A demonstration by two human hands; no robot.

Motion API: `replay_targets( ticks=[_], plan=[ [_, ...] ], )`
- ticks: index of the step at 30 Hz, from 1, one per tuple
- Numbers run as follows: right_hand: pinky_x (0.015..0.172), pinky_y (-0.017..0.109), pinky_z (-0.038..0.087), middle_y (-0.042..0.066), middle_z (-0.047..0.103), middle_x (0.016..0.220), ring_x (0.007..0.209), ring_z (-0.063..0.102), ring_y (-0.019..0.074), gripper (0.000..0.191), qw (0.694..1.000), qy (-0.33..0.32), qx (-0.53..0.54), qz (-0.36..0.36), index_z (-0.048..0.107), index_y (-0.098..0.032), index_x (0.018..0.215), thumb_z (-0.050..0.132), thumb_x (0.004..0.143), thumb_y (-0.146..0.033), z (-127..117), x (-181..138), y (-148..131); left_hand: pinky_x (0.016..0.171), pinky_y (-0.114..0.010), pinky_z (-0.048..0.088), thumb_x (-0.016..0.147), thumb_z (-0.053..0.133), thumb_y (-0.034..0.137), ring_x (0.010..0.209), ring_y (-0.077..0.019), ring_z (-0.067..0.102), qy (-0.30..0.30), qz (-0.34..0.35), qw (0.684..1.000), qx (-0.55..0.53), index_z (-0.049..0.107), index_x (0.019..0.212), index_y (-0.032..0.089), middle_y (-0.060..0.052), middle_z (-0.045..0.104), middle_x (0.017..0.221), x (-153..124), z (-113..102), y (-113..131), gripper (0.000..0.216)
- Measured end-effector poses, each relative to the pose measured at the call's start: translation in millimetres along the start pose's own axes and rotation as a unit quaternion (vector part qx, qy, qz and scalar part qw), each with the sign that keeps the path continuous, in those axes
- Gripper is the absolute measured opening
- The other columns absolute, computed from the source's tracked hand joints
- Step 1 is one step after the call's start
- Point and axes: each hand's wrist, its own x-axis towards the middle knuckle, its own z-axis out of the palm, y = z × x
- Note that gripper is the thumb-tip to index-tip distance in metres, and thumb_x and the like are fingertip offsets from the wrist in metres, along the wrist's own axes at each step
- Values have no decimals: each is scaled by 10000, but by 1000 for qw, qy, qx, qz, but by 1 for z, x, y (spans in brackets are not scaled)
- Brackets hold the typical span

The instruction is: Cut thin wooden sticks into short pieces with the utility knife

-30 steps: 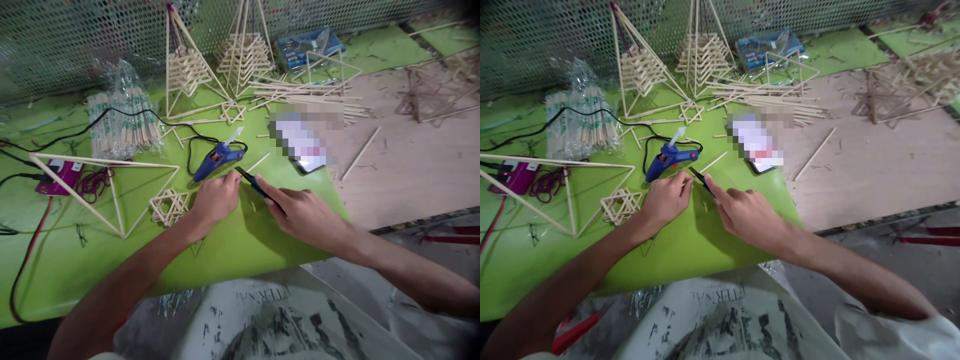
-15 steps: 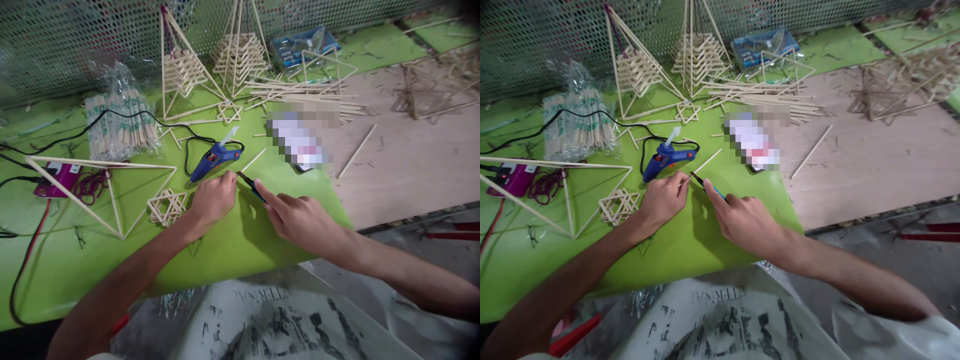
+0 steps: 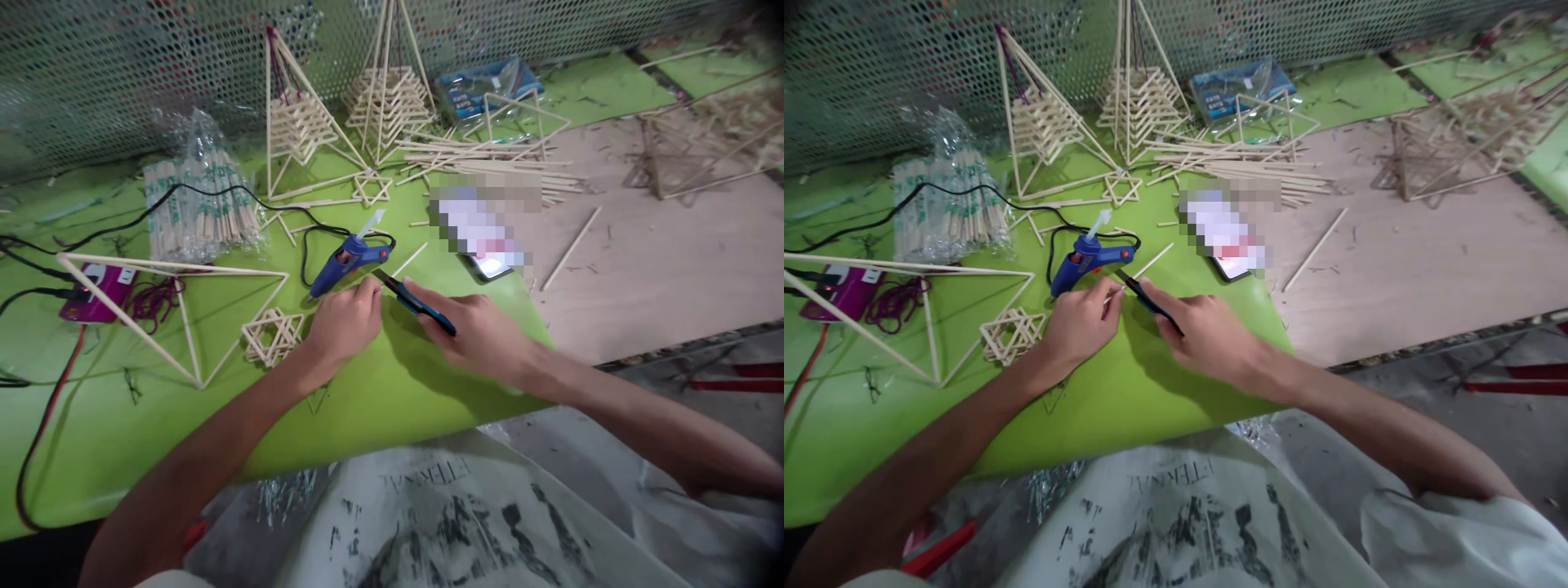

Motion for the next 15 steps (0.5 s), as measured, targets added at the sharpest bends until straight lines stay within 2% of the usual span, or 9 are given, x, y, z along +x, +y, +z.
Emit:
replay_targets(
  ticks=[2, 5, 7, 11, 13, 15],
  plan=[
    [418, 258, 259, -29, 546, 585, 423, 325, 84, 511, 993, 0, 108, 37, 486, -196, 1417, 482, 928, -344, -6, -4, 5, 498, -268, 413, 970, 417, 284, 573, -184, 662, 0, -2, 1000, 16, 613, 942, 173, -42, 710, 716, -1, -1, -1, 226],
    [400, 236, 307, -50, 521, 589, 437, 384, 87, 527, 961, 4, 259, 99, 453, -229, 1429, 507, 936, -409, -18, -12, 12, 510, -270, 412, 979, 401, 292, 579, -186, 669, -4, -2, 999, 34, 610, 937, 179, -34, 714, 719, -5, -2, -4, 241],
    [414, 238, 336, -54, 525, 593, 451, 431, 96, 548, 956, 16, 270, 111, 406, -229, 1447, 509, 940, -413, -27, -18, 16, 513, -272, 408, 983, 396, 299, 590, -188, 674, -4, 7, 999, 44, 608, 939, 185, -30, 720, 735, -7, -5, -6, 245],
    [450, 272, 333, -36, 581, 623, 440, 444, 107, 509, 994, 61, 63, 70, 432, -191, 1378, 539, 916, -376, -42, -28, 25, 511, -265, 393, 982, 419, 299, 617, -174, 678, 1, 32, 998, 54, 598, 988, 197, -30, 739, 831, -13, -15, -5, 206],
    [470, 297, 338, -10, 601, 631, 456, 487, 136, 447, 992, 96, -58, 61, 473, -157, 1318, 508, 924, -364, -45, -35, 31, 508, -264, 391, 981, 431, 289, 622, -166, 676, 17, 32, 998, 51, 584, 1008, 199, -27, 742, 873, -14, -21, -3, 179],
    [487, 313, 351, 23, 630, 671, 507, 543, 171, 414, 976, 141, -150, 67, 505, -145, 1287, 487, 933, -359, -46, -42, 37, 523, -263, 406, 976, 448, 280, 642, -161, 677, 44, 30, 998, 40, 570, 1014, 196, -26, 741, 898, -15, -27, -2, 153]
  ],
)
